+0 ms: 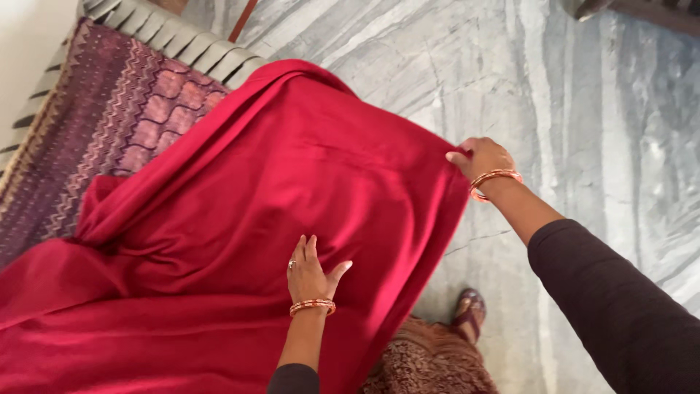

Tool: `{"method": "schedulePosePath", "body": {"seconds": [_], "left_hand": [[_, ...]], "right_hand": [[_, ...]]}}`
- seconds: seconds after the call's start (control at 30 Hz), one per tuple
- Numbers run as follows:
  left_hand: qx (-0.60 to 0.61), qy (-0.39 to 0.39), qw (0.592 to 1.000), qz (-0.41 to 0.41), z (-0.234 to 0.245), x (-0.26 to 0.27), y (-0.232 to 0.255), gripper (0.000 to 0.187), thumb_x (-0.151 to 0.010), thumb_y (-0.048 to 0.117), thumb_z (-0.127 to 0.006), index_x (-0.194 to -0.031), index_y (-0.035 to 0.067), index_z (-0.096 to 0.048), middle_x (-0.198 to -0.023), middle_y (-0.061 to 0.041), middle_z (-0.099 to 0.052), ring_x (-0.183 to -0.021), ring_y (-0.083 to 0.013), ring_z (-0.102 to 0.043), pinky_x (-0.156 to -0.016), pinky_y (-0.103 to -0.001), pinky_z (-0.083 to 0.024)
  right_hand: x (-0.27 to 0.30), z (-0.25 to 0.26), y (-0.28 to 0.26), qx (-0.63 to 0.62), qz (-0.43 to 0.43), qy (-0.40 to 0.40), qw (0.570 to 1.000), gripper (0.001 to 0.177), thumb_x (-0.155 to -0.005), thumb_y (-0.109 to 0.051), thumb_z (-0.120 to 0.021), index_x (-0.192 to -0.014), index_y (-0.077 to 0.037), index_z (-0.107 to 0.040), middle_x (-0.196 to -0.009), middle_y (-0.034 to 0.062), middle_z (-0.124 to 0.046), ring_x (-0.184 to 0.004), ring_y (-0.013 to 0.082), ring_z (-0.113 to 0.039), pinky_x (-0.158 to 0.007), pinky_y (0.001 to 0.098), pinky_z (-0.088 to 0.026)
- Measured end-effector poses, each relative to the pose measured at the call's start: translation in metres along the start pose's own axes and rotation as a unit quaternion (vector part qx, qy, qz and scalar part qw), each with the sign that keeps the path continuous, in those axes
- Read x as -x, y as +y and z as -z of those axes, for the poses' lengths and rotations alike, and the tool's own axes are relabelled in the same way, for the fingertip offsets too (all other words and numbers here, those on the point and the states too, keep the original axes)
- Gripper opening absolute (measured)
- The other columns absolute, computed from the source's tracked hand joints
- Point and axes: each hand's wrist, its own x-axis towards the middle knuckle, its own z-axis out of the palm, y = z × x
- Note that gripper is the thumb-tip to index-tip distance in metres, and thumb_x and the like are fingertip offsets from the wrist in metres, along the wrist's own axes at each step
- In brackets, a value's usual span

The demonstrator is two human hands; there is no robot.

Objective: The person spreads a large red cloth over a patterned woven cot in a bedroom. They repeatedly lift, shake, and smooth the cloth to cover the surface, adjusting the edges and corners multiple times.

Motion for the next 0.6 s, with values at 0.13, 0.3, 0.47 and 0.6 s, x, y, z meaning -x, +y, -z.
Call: {"method": "schedulePosePath", "body": {"seconds": [0.13,0.3,0.47,0.6], "left_hand": [[0.012,0.004,1.000,0.003,-0.012,-0.010,0.053,0.100,-0.070,0.061,-0.083,-0.145,0.006,-0.047,-0.156,-0.017,-0.041,-0.142,-0.0341,-0.042,-0.116,-0.050,-0.037],[0.014,0.031,0.999,0.002,-0.009,-0.027,0.096,0.098,-0.069,0.058,-0.084,-0.146,0.008,-0.048,-0.158,-0.015,-0.040,-0.142,-0.0336,-0.042,-0.116,-0.051,-0.037],[-0.033,-0.099,0.993,0.052,-0.011,-0.041,0.101,0.095,-0.071,0.059,-0.085,-0.147,0.016,-0.048,-0.162,-0.009,-0.036,-0.146,-0.0335,-0.038,-0.116,-0.052,-0.037],[-0.020,-0.131,0.989,0.068,-0.010,-0.041,0.100,0.103,-0.065,0.060,-0.088,-0.150,0.020,-0.044,-0.162,-0.006,-0.034,-0.149,-0.0328,-0.034,-0.111,-0.049,-0.044]], "right_hand": [[0.001,0.047,-0.002,0.046,0.013,-0.086,0.995,0.031,-0.101,-0.040,-0.060,-0.110,-0.014,-0.076,-0.086,0.0118,-0.074,-0.081,0.0332,-0.074,-0.078,0.0429,-0.058],[0.009,0.059,0.032,0.120,0.028,-0.110,0.986,0.033,-0.104,-0.038,-0.057,-0.101,-0.011,-0.076,-0.089,0.0109,-0.075,-0.085,0.0302,-0.076,-0.079,0.0446,-0.057],[0.003,0.039,0.050,0.234,0.040,-0.153,0.959,0.022,-0.096,-0.015,-0.060,-0.113,-0.014,-0.073,-0.123,0.0096,-0.069,-0.101,0.0290,-0.073,-0.080,0.0453,-0.062],[-0.005,0.042,0.011,0.135,0.160,-0.071,0.975,0.050,-0.079,-0.013,-0.071,-0.129,-0.011,-0.064,-0.136,0.0075,-0.061,-0.129,0.0272,-0.056,-0.098,0.0421,-0.053]]}}
